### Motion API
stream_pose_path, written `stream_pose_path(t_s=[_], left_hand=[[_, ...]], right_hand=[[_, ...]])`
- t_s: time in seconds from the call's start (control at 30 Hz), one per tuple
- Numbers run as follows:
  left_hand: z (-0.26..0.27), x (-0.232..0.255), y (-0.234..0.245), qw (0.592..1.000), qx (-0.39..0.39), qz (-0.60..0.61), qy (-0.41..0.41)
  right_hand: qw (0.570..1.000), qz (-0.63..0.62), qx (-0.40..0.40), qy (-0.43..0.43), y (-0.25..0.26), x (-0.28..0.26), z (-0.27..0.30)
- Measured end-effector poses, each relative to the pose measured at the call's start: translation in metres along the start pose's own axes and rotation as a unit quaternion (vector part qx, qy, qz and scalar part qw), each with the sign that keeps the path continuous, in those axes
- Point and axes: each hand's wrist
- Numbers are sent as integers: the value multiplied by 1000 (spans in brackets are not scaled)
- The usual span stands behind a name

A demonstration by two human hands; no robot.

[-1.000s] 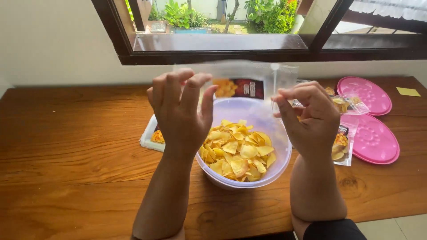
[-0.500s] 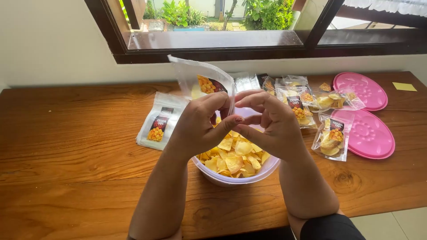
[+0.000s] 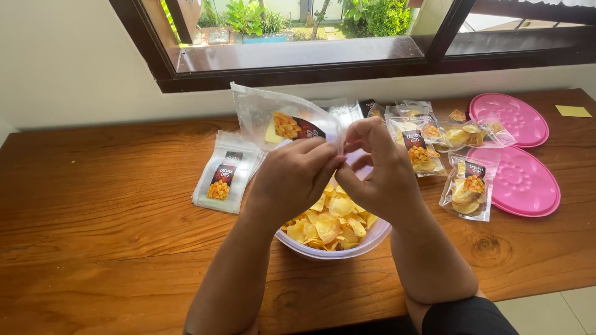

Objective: Manually packaging cassava chips into small individual plastic bags from a large bowl.

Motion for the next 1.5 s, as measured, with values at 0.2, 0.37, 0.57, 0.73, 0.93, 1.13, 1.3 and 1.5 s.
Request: stream_pose_path(t_s=[0.2, 0.37, 0.57, 0.73, 0.93, 1.13, 1.3, 1.5], left_hand=[[1, -1, 2, 997, -31, -75, 11], [0, 1, 4, 995, -4, -98, -3], [1, -1, 0, 987, 82, -139, 9], [2, 2, -1, 983, 127, -123, 56], [3, 12, -6, 982, 102, -153, -36], [1, 13, -4, 985, 76, -146, -49], [0, 17, 3, 989, 71, -85, -99], [3, 11, 19, 964, 122, -231, -49]], right_hand=[[990, 118, -51, -62, -3, 10, -2], [996, 79, 50, -13, -4, 20, -4], [982, 71, 147, 92, 4, 11, -10], [968, 97, 99, 207, 0, -9, -9], [988, 55, 35, 139, -6, 2, -6], [992, 40, 13, 120, -3, 4, -8], [993, 43, 41, 100, -3, 5, -8], [996, 25, 54, 71, 4, 3, -4]])
Point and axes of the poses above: each hand's wrist, its own z-axis away from the middle knuckle, its own y-axis out of the back of the hand, x = y × z, and after that the axes turned 1 degree about -z, right-handed
